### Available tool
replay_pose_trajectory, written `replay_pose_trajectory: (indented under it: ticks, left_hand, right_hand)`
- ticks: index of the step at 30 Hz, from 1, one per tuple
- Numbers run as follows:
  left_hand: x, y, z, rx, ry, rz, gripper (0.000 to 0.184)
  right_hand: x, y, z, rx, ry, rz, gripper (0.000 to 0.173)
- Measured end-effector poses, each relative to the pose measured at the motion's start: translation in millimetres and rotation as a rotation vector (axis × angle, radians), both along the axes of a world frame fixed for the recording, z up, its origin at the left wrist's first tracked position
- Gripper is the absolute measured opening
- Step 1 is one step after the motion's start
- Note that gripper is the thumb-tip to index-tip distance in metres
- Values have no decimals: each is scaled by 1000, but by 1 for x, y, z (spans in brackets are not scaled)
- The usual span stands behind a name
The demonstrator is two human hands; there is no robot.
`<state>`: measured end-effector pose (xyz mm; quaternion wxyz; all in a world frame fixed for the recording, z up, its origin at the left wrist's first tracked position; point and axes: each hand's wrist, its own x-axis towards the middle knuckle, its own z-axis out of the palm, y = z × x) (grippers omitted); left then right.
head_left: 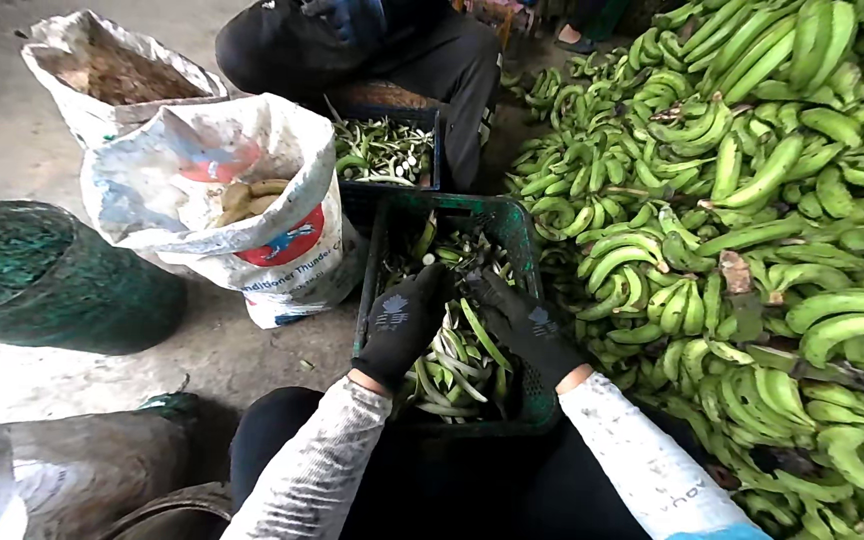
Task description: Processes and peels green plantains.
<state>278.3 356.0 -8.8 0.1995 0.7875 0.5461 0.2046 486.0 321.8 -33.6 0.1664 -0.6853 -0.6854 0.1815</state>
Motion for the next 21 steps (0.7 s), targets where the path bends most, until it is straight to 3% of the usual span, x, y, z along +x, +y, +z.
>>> replay_pose_trajectory:
  ticks: [9,11,15,21]
  left_hand:
    - [-3,1,-4,0,-1,-4,31]
    - [-3,0,-3,1,-27,-12,31]
    - [-5,-3,13,32,-160,-25,36]
    - [-19,-2,18,-10,-299,15,34]
  right_hand:
    - [8,4,-3,14,13,-14,59]
    - [16,5,-1,3,-69,-60,57]
    - [17,7,1,-207,-209,-105,57]
    - [14,2,2,89,52,-91,61]
